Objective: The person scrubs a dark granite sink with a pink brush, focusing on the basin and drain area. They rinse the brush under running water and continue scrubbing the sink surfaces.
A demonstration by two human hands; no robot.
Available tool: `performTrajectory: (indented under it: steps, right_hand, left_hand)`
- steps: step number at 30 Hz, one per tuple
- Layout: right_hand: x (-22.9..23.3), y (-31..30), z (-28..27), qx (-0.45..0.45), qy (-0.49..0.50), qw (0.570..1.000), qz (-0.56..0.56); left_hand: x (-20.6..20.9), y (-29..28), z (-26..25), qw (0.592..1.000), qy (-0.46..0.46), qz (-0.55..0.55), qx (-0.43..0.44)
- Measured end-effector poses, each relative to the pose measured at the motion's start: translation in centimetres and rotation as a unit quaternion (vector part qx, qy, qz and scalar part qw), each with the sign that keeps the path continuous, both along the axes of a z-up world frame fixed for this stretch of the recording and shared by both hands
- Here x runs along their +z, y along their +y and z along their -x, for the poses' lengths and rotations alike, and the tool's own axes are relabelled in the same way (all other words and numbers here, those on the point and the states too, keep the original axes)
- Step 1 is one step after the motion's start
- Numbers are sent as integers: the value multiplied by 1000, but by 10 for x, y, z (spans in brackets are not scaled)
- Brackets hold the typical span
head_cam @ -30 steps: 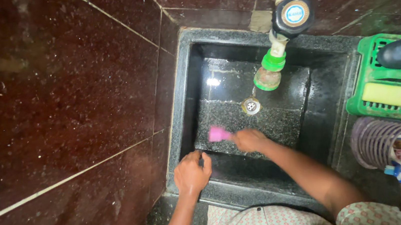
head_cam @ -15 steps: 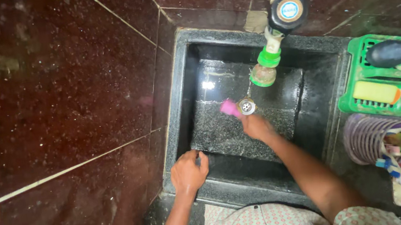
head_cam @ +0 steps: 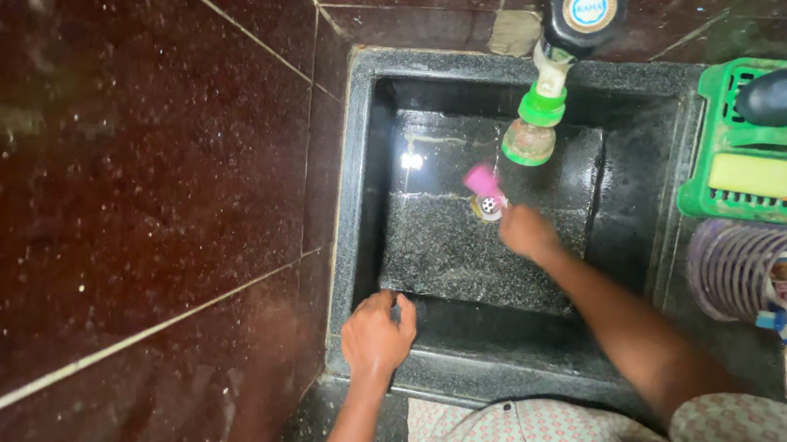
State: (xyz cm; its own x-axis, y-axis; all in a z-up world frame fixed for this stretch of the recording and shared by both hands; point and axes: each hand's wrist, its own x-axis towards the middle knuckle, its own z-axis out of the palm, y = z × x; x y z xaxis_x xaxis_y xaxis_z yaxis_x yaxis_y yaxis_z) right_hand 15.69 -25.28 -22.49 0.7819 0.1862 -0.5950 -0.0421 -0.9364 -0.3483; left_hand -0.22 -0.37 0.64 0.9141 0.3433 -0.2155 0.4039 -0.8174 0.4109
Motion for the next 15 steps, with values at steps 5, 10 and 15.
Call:
performTrajectory:
  steps: [5,10,15]
  right_hand:
    - [-1,1,-37,-47,-97,994,7]
    - [2,-2,-53,-27,-179,984,-6]
    - [33,38,43,80,20,996,-20]
  left_hand:
    - [-1,1,-1,1000,-1,-1,2]
    - [-3,2,-1,1000,-9,3,5]
    - [-2,3,-4,1000,-12,6,8]
